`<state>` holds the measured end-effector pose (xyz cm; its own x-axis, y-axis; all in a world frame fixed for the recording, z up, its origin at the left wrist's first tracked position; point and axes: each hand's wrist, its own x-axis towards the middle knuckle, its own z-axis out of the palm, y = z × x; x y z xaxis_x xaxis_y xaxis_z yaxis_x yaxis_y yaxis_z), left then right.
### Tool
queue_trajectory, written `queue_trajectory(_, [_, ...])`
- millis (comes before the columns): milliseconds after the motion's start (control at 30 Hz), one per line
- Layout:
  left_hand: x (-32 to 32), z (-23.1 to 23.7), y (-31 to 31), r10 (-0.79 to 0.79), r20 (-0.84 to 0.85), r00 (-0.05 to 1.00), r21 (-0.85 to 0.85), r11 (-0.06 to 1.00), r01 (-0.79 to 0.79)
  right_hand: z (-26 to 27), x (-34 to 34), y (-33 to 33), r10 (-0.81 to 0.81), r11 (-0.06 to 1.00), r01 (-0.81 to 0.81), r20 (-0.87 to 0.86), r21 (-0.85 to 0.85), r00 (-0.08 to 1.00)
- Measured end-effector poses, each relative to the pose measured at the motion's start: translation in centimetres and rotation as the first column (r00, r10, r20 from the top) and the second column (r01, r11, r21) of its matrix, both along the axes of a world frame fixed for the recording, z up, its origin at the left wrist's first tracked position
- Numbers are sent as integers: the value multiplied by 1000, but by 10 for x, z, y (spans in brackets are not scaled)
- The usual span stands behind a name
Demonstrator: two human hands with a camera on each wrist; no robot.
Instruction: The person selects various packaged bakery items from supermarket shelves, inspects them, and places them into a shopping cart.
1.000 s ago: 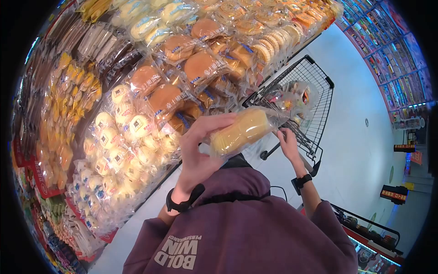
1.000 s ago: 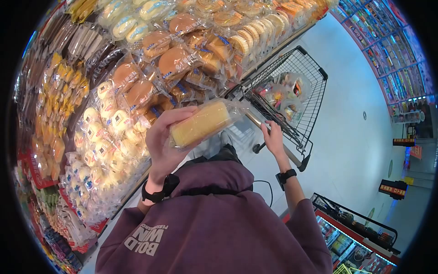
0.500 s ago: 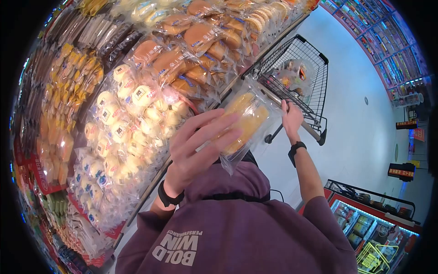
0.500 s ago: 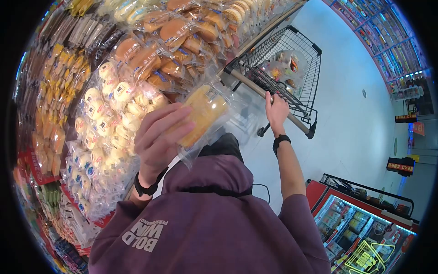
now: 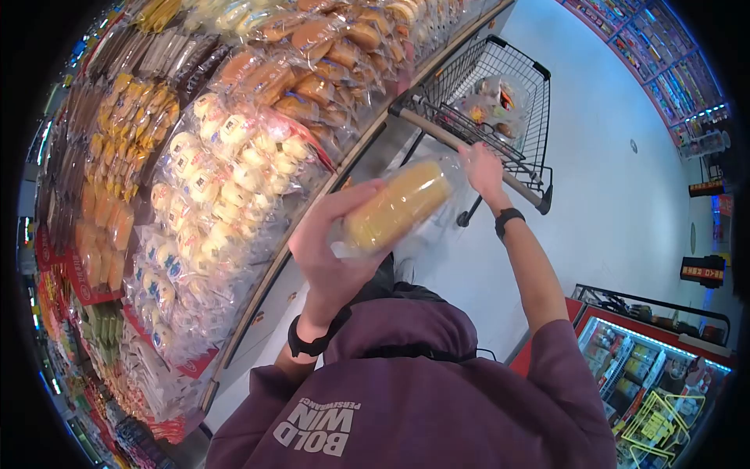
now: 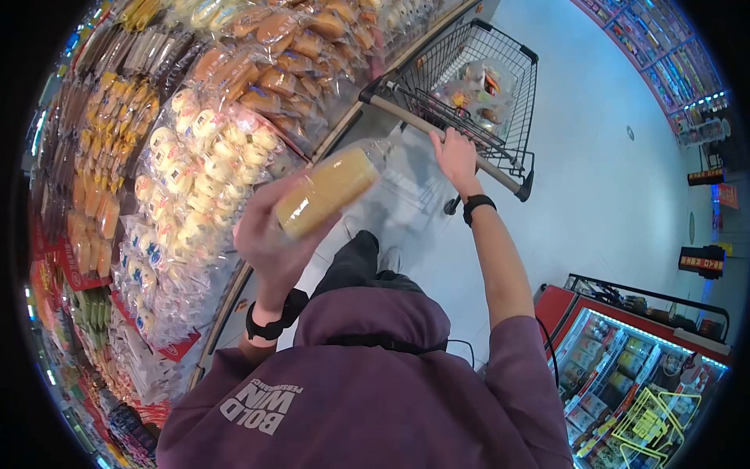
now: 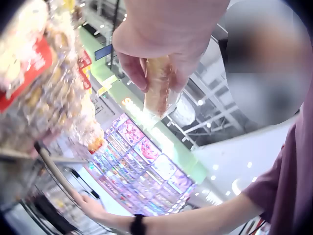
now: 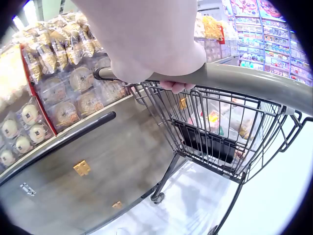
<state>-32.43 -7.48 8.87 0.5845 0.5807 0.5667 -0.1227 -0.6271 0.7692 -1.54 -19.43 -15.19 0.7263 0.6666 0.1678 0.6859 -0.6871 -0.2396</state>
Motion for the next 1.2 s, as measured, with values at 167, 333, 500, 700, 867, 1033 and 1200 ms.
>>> queue_trajectory(167, [-14,-9,-34,-179,98,979,-839,514,178,9,-30,-15,50,999,-50,-4,-18,999])
queue_trajectory(333, [-36,-29,-37,-328,134,935,-931,281,232,15,-55,-30,95,995,-96,-31,-26,995])
queue_trajectory(500, [-53,-24,-31,-358,154,921,-925,276,262,16,-81,-39,82,990,-88,-61,-109,995])
queue_trajectory(700, [-85,-21,-17,-304,159,939,-906,333,261,27,-118,-35,18,976,-55,-175,-211,984])
queue_trajectory(867, [-134,-23,14,-300,215,929,-911,282,302,39,-167,-6,25,969,-70,-188,-236,982])
queue_trajectory(1033, [-198,-22,46,-232,363,902,-897,175,406,41,-206,16,30,963,-77,-181,-257,983])
queue_trajectory(1200, [-252,-27,75,-266,330,906,-904,185,384,34,-243,27,61,963,-98,-150,-252,987])
